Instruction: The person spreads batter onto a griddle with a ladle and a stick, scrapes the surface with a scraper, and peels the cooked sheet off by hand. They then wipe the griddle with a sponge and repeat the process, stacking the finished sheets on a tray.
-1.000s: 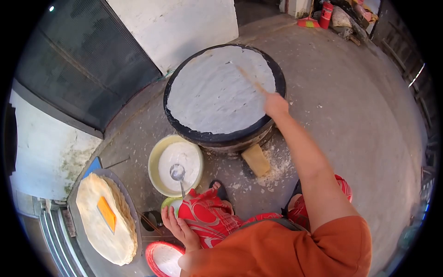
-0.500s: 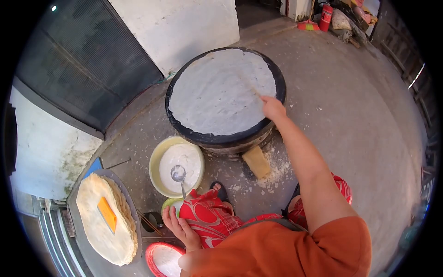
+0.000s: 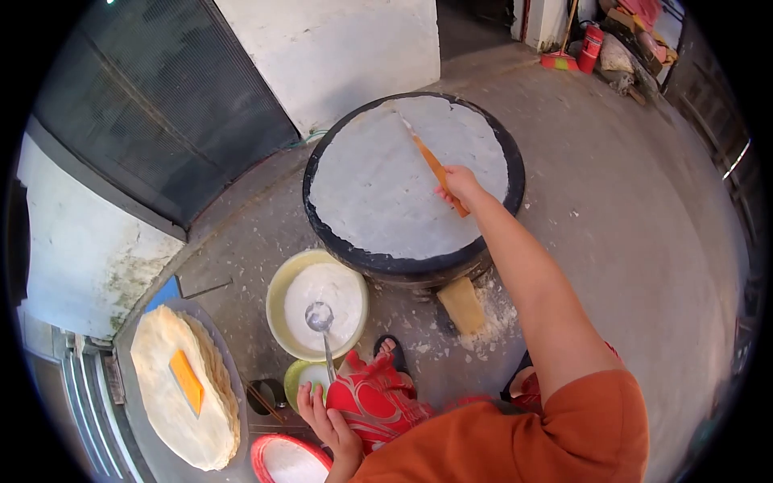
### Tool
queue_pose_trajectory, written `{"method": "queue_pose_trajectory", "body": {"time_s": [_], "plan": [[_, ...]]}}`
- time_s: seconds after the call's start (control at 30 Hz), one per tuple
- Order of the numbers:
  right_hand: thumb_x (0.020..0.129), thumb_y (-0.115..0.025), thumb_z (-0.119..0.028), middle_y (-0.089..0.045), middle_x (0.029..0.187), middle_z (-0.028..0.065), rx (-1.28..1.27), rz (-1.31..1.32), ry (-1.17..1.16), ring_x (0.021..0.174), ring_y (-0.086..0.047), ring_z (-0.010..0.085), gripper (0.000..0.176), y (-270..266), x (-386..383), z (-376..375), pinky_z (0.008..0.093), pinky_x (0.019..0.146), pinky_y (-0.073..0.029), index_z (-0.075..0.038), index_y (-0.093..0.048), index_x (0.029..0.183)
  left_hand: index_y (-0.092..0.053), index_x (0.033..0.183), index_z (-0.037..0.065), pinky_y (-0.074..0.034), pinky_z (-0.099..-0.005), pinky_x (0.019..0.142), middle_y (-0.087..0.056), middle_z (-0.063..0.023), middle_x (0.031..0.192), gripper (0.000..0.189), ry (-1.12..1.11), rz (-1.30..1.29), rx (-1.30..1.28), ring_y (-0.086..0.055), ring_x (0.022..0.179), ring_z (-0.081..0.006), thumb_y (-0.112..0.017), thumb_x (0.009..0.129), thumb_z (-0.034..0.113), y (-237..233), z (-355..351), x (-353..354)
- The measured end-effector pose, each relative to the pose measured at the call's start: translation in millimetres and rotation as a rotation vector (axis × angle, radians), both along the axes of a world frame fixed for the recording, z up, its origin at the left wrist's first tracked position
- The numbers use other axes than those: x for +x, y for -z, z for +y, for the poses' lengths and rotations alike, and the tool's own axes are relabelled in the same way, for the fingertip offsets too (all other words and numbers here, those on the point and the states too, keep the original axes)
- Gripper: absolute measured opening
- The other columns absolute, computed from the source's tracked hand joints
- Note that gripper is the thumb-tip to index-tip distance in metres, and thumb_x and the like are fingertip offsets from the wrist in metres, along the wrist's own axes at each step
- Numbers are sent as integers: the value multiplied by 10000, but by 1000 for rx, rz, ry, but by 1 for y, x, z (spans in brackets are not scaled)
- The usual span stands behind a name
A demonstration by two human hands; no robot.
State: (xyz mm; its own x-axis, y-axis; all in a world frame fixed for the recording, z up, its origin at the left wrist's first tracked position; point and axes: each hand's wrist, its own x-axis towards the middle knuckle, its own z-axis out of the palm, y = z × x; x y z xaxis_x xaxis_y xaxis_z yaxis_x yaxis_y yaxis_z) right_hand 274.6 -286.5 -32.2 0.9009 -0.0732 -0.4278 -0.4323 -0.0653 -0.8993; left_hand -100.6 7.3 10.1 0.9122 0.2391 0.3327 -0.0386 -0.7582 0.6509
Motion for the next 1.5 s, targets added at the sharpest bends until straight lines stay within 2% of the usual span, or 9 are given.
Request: {"method": "queue_pose_trajectory", "body": {"time_s": [0.37,0.53,0.83,0.87,0.93,1.03,1.23,1.37,1.5], "plan": [[818,-360,-108,-577,697,157,-373,-6,-140,505,-534,222,273,31,98,18,353,445,-434,-55,-584,964,-371,1197,-69,-255,-524,953,-314,-296,1236,395,73,74,73,-302,1148,-459,-369,850,119,-16,2,12],[804,-447,-155,-594,1025,145,-1093,-101,-163,986,-556,287,263,21,109,46,382,819,-452,-47,-597,991,-422,1150,-80,-270,-530,939,-358,-293,1203,402,62,78,56,-333,1122,-464,-365,853,185,-28,-3,24],[795,-440,-114,-602,873,154,-1201,-296,-375,703,-605,284,258,33,95,40,396,592,-484,-90,-599,997,-435,1135,-83,-271,-529,933,-376,-287,1187,409,62,69,76,-346,1104,-458,-363,854,205,-26,-1,24],[795,-440,-114,-602,873,154,-1202,-298,-371,703,-605,284,258,33,90,27,396,592,-484,-90,-599,997,-435,1135,-83,-271,-529,933,-376,-287,1187,409,63,65,76,-346,1104,-458,-363,854,205,-26,-1,23],[824,-429,-119,-566,745,97,-163,-17,-136,477,-509,180,286,12,66,3,323,403,-416,-115,-574,1070,-444,1132,-78,-264,-523,938,-375,-284,1195,401,61,48,63,-345,1109,-452,-361,858,202,-26,-1,22],[828,-374,-118,-488,621,28,157,78,179,370,-367,104,326,19,47,-20,250,306,-312,-106,-539,1108,-447,1136,-69,-258,-511,942,-369,-278,1209,393,7,31,3,-335,1123,-442,-355,863,198,-3,2,10],[902,-298,-159,-513,645,50,-44,13,-262,393,-396,103,371,23,-42,-5,245,336,-343,-152,-439,1245,-441,1155,-52,-256,-481,939,-335,-255,1251,377,-1,9,-81,-299,1163,-422,-364,866,177,-1,3,4],[931,-311,-175,-537,664,43,-166,-41,204,413,-413,78,357,23,-79,-22,220,352,-356,-151,-408,1274,-439,1163,-43,-259,-470,937,-327,-243,1265,373,-2,1,-98,-296,1172,-410,-368,867,172,4,4,1],[920,-328,-164,-543,668,42,-86,-12,-71,423,-421,74,359,7,-130,0,219,356,-352,-154,-415,1268,-444,1165,-34,-262,-460,936,-335,-232,1265,375,-6,1,-71,-296,1179,-398,-367,871,185,4,6,0]]}}
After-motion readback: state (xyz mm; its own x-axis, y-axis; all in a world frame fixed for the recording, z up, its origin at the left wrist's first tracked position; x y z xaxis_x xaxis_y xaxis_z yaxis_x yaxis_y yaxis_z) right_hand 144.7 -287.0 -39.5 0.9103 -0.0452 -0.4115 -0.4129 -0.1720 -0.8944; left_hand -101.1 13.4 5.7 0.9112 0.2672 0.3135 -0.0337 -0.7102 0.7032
